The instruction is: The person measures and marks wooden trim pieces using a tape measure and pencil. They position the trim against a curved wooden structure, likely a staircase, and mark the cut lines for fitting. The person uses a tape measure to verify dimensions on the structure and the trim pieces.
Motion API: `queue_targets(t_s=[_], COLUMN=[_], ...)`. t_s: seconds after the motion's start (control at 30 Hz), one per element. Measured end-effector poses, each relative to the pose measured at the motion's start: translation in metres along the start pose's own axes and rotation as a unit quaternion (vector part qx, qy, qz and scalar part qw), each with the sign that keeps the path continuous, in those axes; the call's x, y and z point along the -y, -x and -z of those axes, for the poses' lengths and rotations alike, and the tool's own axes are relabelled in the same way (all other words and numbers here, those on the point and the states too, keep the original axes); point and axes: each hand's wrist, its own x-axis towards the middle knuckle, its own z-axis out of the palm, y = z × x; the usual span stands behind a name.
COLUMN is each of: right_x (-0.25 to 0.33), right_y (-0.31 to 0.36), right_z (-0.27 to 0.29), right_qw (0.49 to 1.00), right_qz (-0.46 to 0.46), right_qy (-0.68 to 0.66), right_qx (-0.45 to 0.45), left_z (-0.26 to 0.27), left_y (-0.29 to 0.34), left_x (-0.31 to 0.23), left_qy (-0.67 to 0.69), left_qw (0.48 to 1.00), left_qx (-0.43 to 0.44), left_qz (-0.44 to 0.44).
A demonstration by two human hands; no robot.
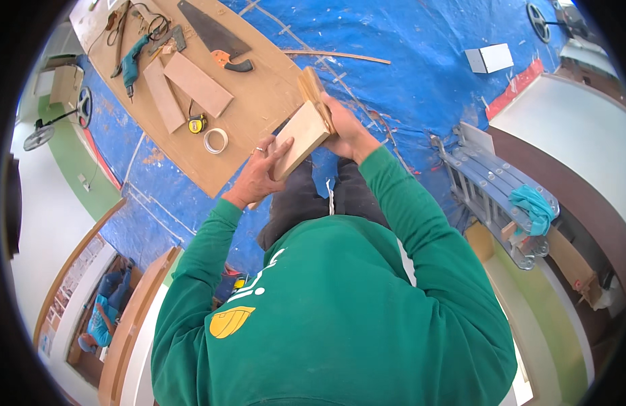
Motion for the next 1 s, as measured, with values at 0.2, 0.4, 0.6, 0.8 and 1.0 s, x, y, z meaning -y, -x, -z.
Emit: queue_targets(t_s=[0.2,0.4,0.6,0.8,1.0], right_x=[-0.027,-0.054,-0.061,-0.053,-0.061], right_y=[0.053,0.003,-0.154,-0.231,-0.220], right_z=[-0.011,-0.005,0.012,-0.017,-0.041], right_qw=[0.992,0.866,0.590,0.484,0.404], right_qz=[-0.050,0.106,0.298,0.277,0.331], right_qy=[0.050,0.483,0.743,0.824,0.843], right_qx=[0.103,-0.077,-0.099,-0.104,-0.130], left_z=[0.010,-0.004,0.006,0.019,0.025], left_y=[0.011,0.086,0.134,0.146,0.147], left_x=[0.053,0.091,0.073,0.079,0.086], left_qy=[0.080,0.143,0.790,0.887,0.906], left_qw=[0.979,0.963,0.508,0.396,0.353], left_qx=[-0.024,0.020,-0.151,-0.199,-0.218], left_qz=[0.187,0.226,0.307,0.130,0.083])
